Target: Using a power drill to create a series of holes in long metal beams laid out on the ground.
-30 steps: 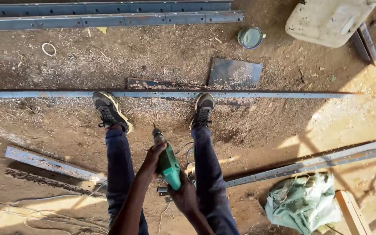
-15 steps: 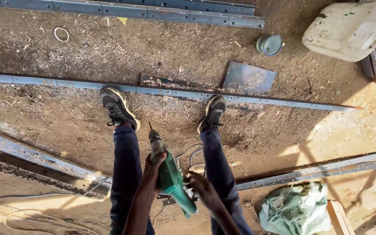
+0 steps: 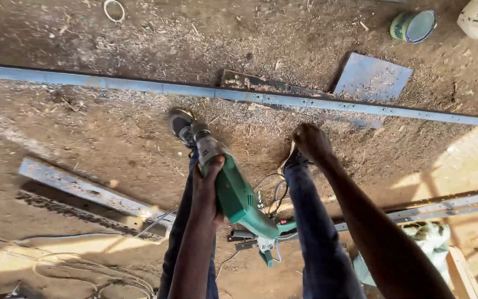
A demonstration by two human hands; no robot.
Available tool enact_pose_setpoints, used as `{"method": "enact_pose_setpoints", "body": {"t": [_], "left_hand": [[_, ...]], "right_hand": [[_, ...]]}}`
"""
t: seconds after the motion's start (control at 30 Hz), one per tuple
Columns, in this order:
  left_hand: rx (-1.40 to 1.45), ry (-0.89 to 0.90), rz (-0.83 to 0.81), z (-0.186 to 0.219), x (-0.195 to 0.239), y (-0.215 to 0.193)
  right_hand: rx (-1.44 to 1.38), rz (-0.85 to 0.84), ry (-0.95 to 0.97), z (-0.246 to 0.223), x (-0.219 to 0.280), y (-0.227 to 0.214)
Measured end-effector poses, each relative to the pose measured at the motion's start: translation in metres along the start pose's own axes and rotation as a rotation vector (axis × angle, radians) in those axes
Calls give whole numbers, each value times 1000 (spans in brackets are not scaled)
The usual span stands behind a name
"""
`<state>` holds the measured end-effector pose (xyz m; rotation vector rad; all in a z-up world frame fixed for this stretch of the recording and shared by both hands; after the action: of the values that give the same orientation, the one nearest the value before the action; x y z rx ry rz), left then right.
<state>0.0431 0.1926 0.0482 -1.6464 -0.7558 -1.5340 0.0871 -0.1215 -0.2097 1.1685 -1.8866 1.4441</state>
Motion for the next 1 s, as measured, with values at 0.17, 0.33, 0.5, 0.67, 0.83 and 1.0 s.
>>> {"method": "enact_pose_setpoints", "body": {"t": [0.17, 0.33, 0.5, 0.67, 0.83, 1.0], "left_hand": [[118, 21, 138, -18, -28, -14], [308, -6, 152, -62, -42, -17], [291, -195, 139, -82, -38, 6], [260, -112, 113, -87, -51, 22], [215, -103, 107, -98, -42, 37], [17, 50, 177, -74, -39, 47]], "right_hand": [[538, 51, -353, -79, -150, -20], [820, -62, -556, -132, -196, 5], [1144, -190, -691, -135, -206, 22], [1087, -43, -760, -61, -210, -4], [1015, 28, -804, 44, -159, -27], [1142, -134, -598, 188, -123, -71]]}}
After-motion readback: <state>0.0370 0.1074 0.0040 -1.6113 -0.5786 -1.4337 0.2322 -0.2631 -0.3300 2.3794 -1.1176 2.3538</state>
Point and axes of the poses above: each hand's wrist, its own x-axis away from the middle knuckle, its own y-axis out of the palm, z = x × y, the point moved 2 cm from there along -x, towards the middle knuckle, and after that the axes turned 6 degrees about -y, right-handed, at the moved point
